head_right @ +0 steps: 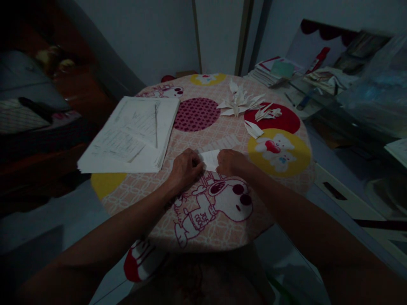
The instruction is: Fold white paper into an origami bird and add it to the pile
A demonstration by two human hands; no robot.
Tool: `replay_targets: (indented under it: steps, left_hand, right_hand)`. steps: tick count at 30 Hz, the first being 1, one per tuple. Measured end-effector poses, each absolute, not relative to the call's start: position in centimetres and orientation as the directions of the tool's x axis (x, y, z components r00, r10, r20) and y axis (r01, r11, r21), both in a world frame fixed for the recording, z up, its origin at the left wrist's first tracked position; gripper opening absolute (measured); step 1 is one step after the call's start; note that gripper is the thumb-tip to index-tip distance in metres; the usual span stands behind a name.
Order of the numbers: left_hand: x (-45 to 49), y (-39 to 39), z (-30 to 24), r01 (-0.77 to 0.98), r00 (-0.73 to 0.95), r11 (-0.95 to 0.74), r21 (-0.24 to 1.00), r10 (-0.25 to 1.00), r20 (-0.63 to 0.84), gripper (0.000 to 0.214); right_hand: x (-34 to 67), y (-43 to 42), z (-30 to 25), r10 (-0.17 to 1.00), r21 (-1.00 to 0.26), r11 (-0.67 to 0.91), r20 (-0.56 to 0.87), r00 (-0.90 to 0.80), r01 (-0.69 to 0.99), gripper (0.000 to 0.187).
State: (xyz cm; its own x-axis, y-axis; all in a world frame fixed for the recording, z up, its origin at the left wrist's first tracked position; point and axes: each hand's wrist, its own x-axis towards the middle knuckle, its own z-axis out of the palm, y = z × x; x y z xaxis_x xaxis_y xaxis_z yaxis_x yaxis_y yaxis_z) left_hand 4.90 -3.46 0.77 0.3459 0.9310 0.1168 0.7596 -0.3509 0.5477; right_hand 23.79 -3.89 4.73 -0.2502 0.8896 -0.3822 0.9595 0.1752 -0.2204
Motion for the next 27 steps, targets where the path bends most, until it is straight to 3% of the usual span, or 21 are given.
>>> replay_targets:
  steps: [4,8,10,13,16,20,27]
  left_hand:
    - [4.9,-3.5,0.7,0.756,0.348,-0.360,0.546,0.928,0.130,0.011]
    - [4.8,-3.4,0.5,0.758,0.351,-0.369,0.538,0.926,0.140,0.010]
    - [4.8,-3.4,0.4,0.759,0.353,-0.373,0.534,0.924,0.143,0.010]
    - [4.8,-3.4,0.4,0.760,0.354,-0.375,0.530,0.924,0.145,0.010]
    - [4.8,-3.5,0.4,0.763,0.356,-0.374,0.528,0.924,0.141,0.010]
    - [4.8,-3.5,0.5,0.765,0.355,-0.377,0.522,0.923,0.147,0.010]
    - [5.0,-3.7,0.9,0.768,0.335,-0.351,0.536,0.933,0.131,0.007]
  right_hand:
    - [24.7,-4.3,3.8,0.910,-0.283,0.187,-0.311,-0.275,0.941,0.003]
    - [25.4,-4.9,3.7,0.931,-0.407,0.173,-0.229,-0.284,0.897,0.010]
    - [25.7,-5.2,4.2,0.925,-0.520,0.082,-0.278,-0.260,0.850,0.014]
    - [25.8,-5.2,5.0,0.872,-0.667,-0.183,-0.450,-0.194,0.722,0.014]
    - [25.3,-5.0,5.3,0.888,-0.734,-0.274,-0.442,-0.131,0.622,0.011]
    - [23.8,-4.6,4.6,0.910,-0.706,-0.190,-0.387,-0.147,0.682,0.006]
    - [22.5,-4.2,3.9,0.936,-0.453,-0.042,-0.328,-0.123,0.890,0.010]
